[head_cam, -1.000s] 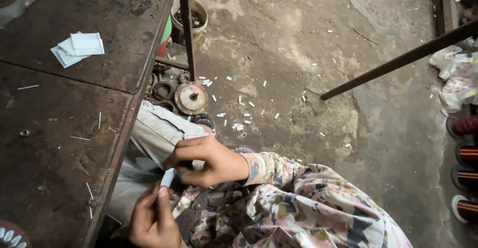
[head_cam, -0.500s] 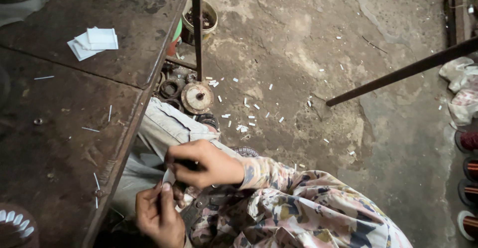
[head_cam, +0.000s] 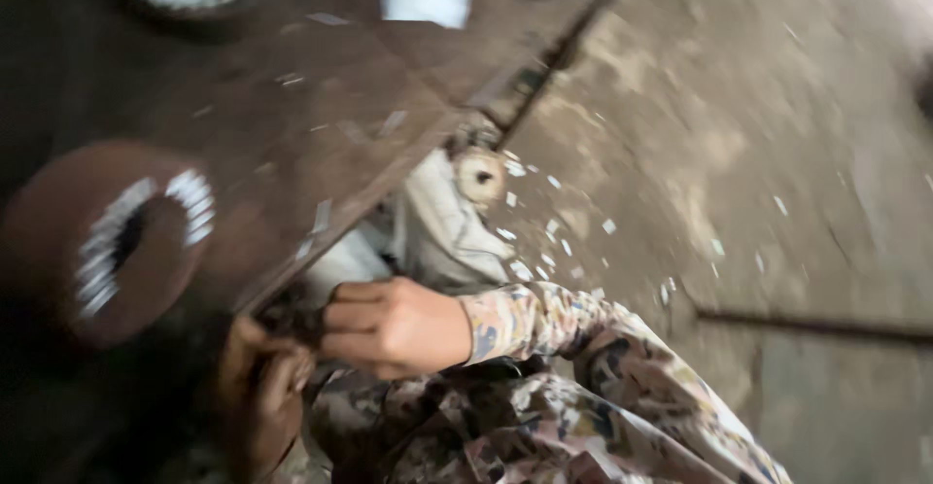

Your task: The person cuts small white rectangular pieces with scissors and inserts them into slots on a brown circular motor stator. The person repeats this process, filling the stator slots with the cut pieces.

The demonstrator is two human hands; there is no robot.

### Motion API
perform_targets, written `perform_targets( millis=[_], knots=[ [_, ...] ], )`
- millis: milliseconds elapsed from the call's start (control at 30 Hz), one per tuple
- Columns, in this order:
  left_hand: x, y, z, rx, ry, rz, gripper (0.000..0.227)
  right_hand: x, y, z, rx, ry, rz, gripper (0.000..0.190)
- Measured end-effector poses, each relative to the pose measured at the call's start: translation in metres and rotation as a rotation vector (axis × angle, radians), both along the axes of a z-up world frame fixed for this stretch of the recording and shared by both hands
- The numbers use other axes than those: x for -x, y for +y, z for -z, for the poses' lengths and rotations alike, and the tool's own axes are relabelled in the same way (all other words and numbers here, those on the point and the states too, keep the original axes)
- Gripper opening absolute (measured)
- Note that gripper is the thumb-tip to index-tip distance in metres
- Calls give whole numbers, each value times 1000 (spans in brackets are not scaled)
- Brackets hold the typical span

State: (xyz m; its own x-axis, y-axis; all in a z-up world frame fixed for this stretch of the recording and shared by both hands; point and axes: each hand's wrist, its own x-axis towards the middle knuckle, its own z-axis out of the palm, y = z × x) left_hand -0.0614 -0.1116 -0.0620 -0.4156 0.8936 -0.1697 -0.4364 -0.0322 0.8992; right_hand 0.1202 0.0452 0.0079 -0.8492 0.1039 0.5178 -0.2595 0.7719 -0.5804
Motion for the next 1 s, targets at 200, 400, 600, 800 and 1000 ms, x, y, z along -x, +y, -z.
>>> perform_targets(
  millis=[200,400,600,800,1000],
  knots=[
    [9,6,-60,84,853,-690,31,38,32,-9,47,61,214,17],
    [83,71,-114,-305,1241,-374,40,77,64,-16,101,128,362,20],
    [82,111,-130,-317,941,-189,33,91,75,-15,115,153,495,17],
    [96,168,-133,-350,1179,-80,35,91,84,-5,229,151,632,19],
    [112,213,-131,-452,1019,233,46,91,94,-5,153,117,659,18]
  ],
)
